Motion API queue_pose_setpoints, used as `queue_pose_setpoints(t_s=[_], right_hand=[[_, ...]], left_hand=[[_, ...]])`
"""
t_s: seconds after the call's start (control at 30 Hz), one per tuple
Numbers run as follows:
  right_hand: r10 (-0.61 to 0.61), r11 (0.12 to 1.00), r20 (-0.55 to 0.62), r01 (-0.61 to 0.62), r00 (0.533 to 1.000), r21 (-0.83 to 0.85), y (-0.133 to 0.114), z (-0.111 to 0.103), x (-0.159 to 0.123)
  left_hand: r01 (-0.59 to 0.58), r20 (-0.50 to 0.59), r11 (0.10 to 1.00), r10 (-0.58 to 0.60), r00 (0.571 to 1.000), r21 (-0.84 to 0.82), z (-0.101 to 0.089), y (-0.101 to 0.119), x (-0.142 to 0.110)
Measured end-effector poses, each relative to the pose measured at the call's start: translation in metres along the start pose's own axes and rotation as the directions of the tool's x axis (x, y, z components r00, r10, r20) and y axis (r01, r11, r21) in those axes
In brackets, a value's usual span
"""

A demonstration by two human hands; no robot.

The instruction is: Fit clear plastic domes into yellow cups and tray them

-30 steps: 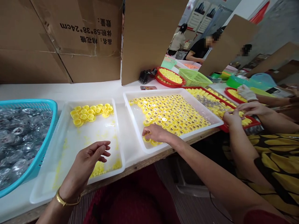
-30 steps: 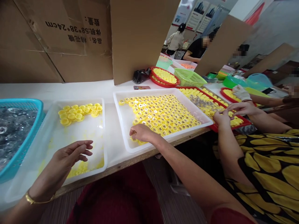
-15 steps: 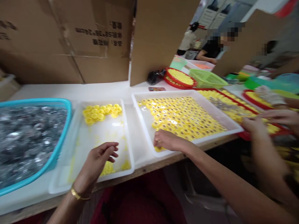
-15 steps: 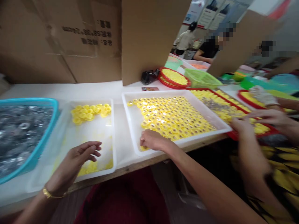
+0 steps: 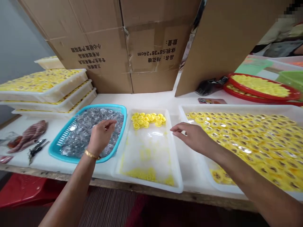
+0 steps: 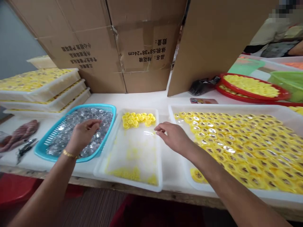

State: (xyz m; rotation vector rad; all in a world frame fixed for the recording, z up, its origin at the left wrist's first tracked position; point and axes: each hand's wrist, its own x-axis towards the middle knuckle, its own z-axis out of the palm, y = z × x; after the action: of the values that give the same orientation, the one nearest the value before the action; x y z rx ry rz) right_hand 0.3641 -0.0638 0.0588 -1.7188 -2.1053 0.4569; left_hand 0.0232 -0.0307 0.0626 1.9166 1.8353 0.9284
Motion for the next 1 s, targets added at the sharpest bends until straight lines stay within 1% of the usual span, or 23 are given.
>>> queue_pose_setpoints(t_s=[0.03,0.1,0.13,0.2,0.27,0.4,0.5,0.57,0.63,0.77,0.87,0.93,1.0], right_hand=[[-0.01,1.0,0.049,0.01,0.999,0.005,-0.008,0.013,0.016],[0.023,0.999,0.147,-0.016,0.989,-0.045,-0.021,0.04,0.044],[0.052,0.996,0.18,-0.038,0.982,-0.081,-0.026,0.053,0.057],[0.113,0.986,0.205,-0.085,0.972,-0.14,-0.034,0.074,0.076],[0.163,0.978,0.193,-0.132,0.968,-0.164,-0.039,0.089,0.089],[0.251,0.955,0.144,-0.221,0.957,-0.198,-0.045,0.108,0.102],[0.28,0.944,0.09,-0.258,0.956,-0.205,-0.045,0.117,0.107],[0.268,0.947,0.063,-0.251,0.961,-0.2,-0.044,0.119,0.106],[0.234,0.957,0.048,-0.221,0.971,-0.189,-0.043,0.117,0.1],[0.137,0.98,0.039,-0.13,0.99,-0.148,-0.044,0.106,0.075],[0.085,0.991,0.051,-0.08,0.995,-0.105,-0.048,0.1,0.051],[0.071,0.997,0.063,-0.068,0.995,-0.037,-0.051,0.099,0.037],[0.078,0.985,0.08,-0.089,0.994,0.149,-0.053,0.101,0.024]], left_hand=[[0.02,0.053,0.981,-0.031,0.998,0.193,-0.006,-0.013,0.009],[0.035,0.125,0.943,-0.08,0.989,0.331,-0.012,-0.035,0.02],[0.028,0.161,0.931,-0.093,0.983,0.364,-0.012,-0.044,0.023],[0.0,0.22,0.925,-0.091,0.971,0.38,-0.006,-0.058,0.024],[-0.03,0.262,0.921,-0.079,0.962,0.387,0.005,-0.065,0.023],[-0.061,0.283,0.921,-0.055,0.958,0.385,0.02,-0.069,0.023],[-0.071,0.281,0.928,-0.038,0.959,0.366,0.022,-0.071,0.024],[-0.065,0.26,0.935,-0.03,0.965,0.349,0.02,-0.073,0.024],[-0.042,0.215,0.944,-0.032,0.976,0.328,0.017,-0.074,0.024],[0.017,0.111,0.961,-0.05,0.993,0.276,0.008,-0.07,0.022],[0.029,0.011,0.986,-0.031,0.999,0.165,0.002,-0.052,0.013],[0.011,-0.031,1.0,-0.011,0.999,0.02,0.003,-0.032,0.001],[-0.007,0.018,0.988,0.01,1.0,-0.154,0.01,-0.009,-0.014]])
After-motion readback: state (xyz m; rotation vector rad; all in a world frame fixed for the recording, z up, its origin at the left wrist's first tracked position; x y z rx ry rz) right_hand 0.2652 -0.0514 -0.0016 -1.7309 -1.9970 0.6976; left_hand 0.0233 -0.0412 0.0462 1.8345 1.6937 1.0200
